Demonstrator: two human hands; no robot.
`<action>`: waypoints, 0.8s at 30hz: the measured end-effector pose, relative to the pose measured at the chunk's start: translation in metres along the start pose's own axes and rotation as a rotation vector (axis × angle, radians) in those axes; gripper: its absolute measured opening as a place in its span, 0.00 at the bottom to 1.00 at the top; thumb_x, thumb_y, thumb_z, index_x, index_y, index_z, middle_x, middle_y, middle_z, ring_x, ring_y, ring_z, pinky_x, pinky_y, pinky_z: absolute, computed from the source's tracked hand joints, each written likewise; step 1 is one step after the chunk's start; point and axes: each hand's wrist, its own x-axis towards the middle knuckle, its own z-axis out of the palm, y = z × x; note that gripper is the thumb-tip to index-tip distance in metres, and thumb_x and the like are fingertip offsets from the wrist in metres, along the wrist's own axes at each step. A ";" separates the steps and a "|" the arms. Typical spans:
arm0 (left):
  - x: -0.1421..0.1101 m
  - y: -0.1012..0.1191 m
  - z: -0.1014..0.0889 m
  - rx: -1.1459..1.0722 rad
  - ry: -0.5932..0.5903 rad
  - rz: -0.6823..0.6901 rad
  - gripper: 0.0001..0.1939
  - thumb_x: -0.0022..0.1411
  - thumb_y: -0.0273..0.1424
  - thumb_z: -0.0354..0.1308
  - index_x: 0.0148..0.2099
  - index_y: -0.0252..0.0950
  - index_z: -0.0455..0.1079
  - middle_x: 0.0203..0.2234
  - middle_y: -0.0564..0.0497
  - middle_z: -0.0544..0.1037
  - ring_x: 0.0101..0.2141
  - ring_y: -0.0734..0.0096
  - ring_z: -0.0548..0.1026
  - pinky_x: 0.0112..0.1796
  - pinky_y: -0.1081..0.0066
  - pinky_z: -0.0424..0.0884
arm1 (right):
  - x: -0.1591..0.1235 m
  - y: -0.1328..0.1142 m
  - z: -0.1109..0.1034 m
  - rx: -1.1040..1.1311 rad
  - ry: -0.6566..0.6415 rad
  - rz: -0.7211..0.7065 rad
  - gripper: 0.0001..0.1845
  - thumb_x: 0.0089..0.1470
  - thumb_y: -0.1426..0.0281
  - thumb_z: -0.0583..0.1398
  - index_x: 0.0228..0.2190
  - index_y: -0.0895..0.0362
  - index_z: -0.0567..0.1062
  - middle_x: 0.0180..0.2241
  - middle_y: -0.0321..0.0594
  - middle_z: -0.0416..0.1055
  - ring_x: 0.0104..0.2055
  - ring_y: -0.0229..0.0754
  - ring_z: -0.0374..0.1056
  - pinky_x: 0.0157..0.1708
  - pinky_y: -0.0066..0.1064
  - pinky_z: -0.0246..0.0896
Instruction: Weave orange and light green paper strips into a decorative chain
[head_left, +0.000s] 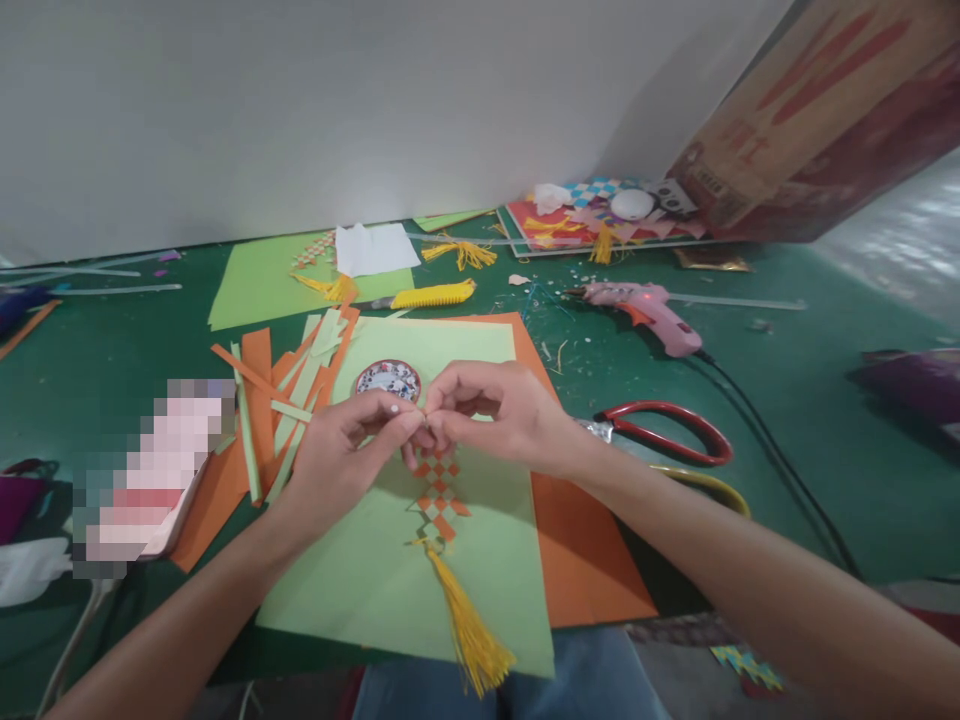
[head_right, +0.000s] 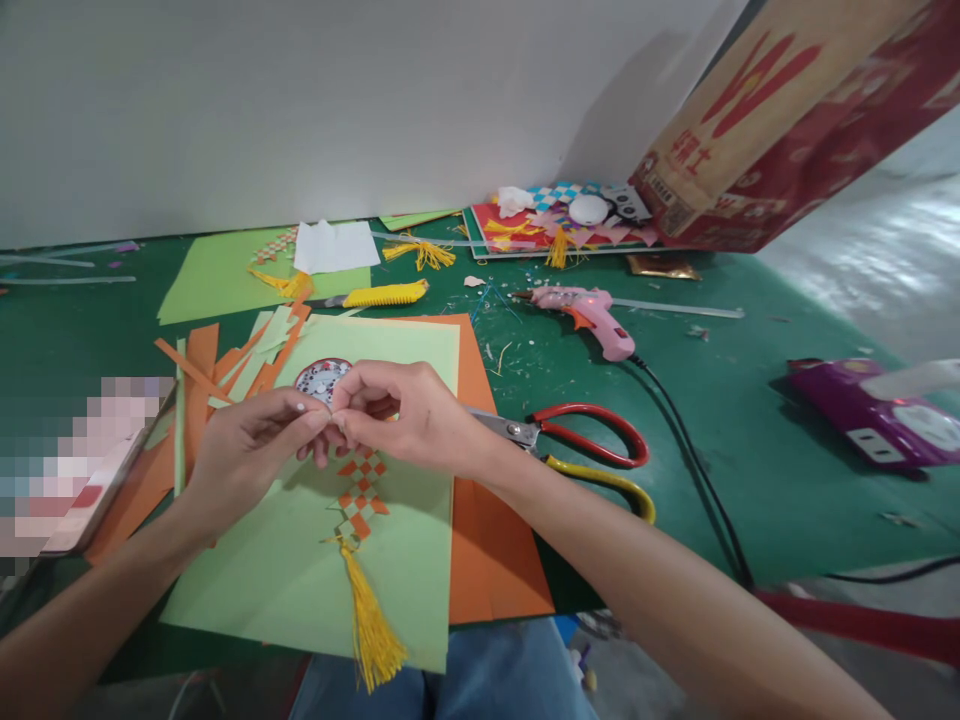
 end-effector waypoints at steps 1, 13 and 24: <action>0.000 0.001 0.000 0.000 -0.001 -0.005 0.09 0.60 0.29 0.54 0.28 0.37 0.71 0.22 0.55 0.77 0.20 0.78 0.72 0.26 0.76 0.69 | 0.000 0.000 0.000 -0.010 0.002 -0.005 0.03 0.48 0.76 0.58 0.26 0.58 0.68 0.21 0.34 0.70 0.23 0.32 0.67 0.26 0.25 0.65; 0.001 0.001 -0.001 -0.003 -0.015 -0.030 0.09 0.59 0.30 0.55 0.27 0.37 0.71 0.21 0.53 0.77 0.20 0.75 0.72 0.26 0.74 0.71 | 0.001 0.001 -0.002 0.087 -0.045 -0.004 0.04 0.49 0.72 0.60 0.25 0.59 0.68 0.21 0.34 0.69 0.23 0.31 0.66 0.25 0.24 0.65; 0.000 0.001 -0.001 -0.020 -0.024 -0.040 0.10 0.59 0.30 0.55 0.27 0.36 0.71 0.20 0.53 0.76 0.20 0.76 0.72 0.26 0.75 0.70 | 0.002 0.005 -0.003 0.152 -0.082 -0.002 0.08 0.51 0.68 0.61 0.26 0.59 0.69 0.21 0.35 0.69 0.23 0.32 0.67 0.26 0.25 0.66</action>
